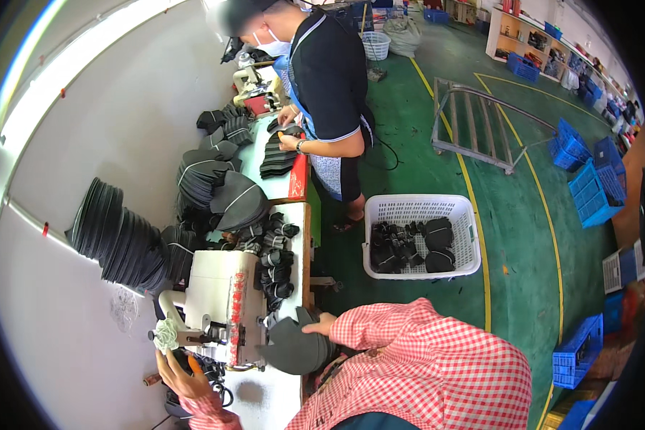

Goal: Using a specialized machine to trim or process shoe components in a factory setting.

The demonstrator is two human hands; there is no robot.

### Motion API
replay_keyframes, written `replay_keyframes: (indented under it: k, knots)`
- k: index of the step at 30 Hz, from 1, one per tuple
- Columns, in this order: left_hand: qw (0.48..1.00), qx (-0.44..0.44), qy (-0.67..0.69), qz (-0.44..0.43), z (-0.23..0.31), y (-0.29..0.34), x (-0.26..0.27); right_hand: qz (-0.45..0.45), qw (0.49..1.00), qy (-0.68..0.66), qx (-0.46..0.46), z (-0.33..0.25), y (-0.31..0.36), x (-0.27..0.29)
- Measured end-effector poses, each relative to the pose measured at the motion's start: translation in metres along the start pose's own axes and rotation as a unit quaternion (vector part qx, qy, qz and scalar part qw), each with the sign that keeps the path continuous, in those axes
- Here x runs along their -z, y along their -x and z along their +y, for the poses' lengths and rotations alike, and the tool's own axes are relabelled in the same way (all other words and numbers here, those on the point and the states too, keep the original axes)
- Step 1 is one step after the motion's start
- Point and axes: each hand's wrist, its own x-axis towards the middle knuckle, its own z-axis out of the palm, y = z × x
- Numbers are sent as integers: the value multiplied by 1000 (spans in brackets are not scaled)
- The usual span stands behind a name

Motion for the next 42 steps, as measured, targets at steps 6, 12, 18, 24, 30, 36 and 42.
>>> replay_keyframes:
  k: [6, 12, 18, 24, 30, 36, 42]
  knots:
    - [884, 94, 144, -435, 120, 128, -52, -42, 993, 104, 23, -6, 37, -47]
    - [847, 135, 285, -428, 99, 186, -109, -243, 925, -82, 282, -3, 23, -34]
    - [877, 174, 164, -417, 143, 147, -90, -193, 975, -2, 111, -9, 18, -16]
    - [847, 183, 182, -465, 130, 135, -78, -163, 972, 124, 113, -23, 24, -22]
    - [807, 282, 324, -406, 97, 162, -83, -152, 973, 138, 106, -24, 31, -31]
    - [712, 301, 526, -355, 85, 178, -90, -179, 983, 20, 35, -32, 38, -32]
    - [733, 320, 461, -385, 93, 176, -89, -146, 988, 39, 38, -10, 17, -37]
